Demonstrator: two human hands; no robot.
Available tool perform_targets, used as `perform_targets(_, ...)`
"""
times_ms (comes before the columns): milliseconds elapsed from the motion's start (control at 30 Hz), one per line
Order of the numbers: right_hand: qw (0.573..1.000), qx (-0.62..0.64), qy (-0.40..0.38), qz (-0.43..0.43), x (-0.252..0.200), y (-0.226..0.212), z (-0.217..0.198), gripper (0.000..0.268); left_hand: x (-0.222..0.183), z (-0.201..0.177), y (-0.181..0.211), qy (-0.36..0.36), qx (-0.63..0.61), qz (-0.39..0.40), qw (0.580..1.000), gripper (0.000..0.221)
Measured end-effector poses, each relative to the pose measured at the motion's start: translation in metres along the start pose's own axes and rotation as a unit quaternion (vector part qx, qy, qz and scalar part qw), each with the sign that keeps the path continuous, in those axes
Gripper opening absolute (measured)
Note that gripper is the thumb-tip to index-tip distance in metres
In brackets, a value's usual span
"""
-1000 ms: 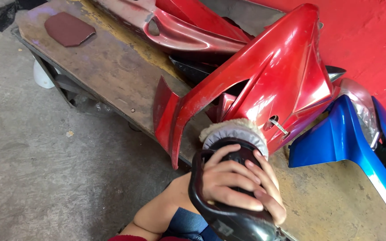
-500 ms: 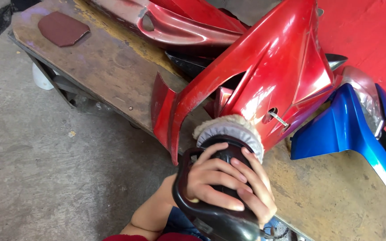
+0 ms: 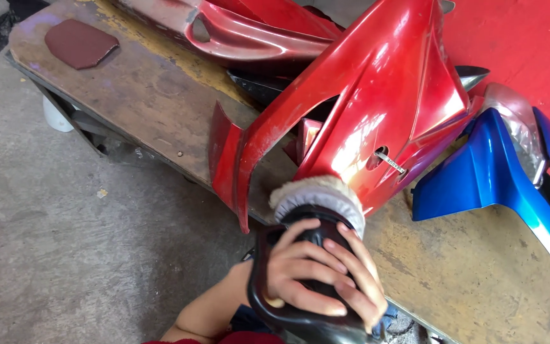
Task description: The person uses a handheld electric polisher with a buffing pad to polish a red motorcycle fairing. They move the tool across the curved surfaces of the fairing, working on different sections throughout the clip.
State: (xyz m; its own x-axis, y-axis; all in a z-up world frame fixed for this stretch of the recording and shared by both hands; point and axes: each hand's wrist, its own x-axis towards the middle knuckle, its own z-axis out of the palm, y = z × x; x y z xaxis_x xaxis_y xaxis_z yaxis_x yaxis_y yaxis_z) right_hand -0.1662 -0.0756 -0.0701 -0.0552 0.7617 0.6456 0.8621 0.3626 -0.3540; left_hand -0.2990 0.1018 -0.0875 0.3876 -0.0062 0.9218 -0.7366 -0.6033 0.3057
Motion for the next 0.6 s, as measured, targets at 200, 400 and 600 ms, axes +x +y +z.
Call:
perform_targets(200,0.997,0.046,0.067,0.009,-0.057,0.008,0.0,0.014,-0.009,0.017,0.014,-0.125,-0.024,-0.039,0.991,0.036)
perform_targets(400,0.988,0.097,0.117,-0.002,-0.054,0.018,0.019,0.012,0.0,0.006,0.018,-0.149,0.036,-0.041,0.987,0.046)
perform_targets(600,0.973,0.157,0.036,0.167,-0.183,0.076,0.008,0.041,0.001,0.048,0.018,-0.144,0.061,-0.029,0.987,0.039)
